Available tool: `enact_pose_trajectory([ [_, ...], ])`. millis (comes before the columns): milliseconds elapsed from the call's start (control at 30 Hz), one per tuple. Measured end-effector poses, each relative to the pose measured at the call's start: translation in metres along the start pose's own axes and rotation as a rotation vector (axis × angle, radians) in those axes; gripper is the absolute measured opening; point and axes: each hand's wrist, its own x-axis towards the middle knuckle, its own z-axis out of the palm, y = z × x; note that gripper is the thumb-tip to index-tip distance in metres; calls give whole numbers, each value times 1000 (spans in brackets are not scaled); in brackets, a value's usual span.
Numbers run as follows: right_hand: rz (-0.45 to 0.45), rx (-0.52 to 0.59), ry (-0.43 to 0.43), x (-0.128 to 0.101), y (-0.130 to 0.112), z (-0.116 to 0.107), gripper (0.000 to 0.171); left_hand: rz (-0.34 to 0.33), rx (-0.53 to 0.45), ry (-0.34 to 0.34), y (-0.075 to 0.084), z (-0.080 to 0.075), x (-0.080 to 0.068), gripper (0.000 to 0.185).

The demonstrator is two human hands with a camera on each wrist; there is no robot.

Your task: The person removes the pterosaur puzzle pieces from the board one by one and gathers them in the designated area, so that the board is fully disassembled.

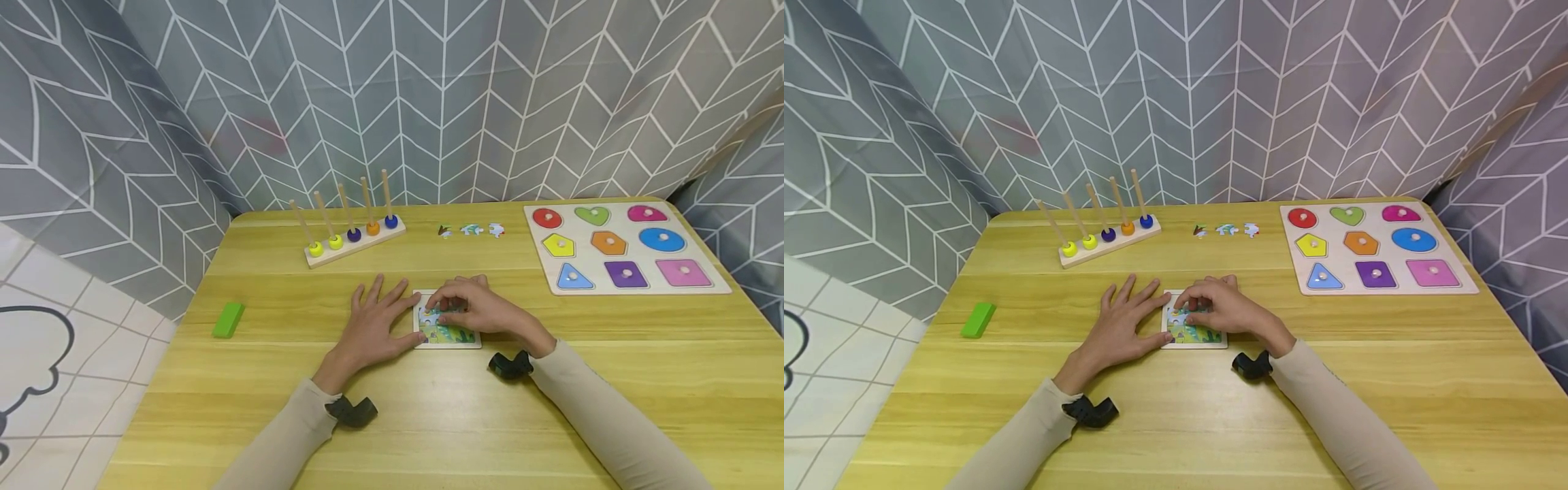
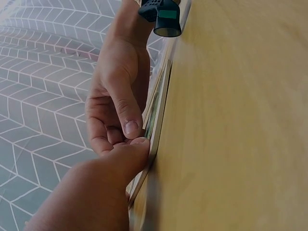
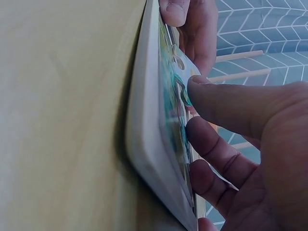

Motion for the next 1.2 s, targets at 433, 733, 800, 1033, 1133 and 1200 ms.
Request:
enact_pose_trajectory([
  [433,-18,22,0,1,2,1,19,-3,-11,-8,0,0,-1,73],
  [733,-44,34,14,1,0,0,16,-5,2,-15,0,0,0,74],
  [800,-41,26,22,2,-1,0,16,-5,3,-16,0,0,0,74],
  [1033,-32,2,34,2,0,0,13,-5,6,-16,0,-1,0,74],
  [1133,-36,-1,40,2,0,1,12,-4,13,-13,0,-1,0,74],
  [1200,-36,1,42,2,0,1,12,-3,15,-12,1,-1,-1,73],
])
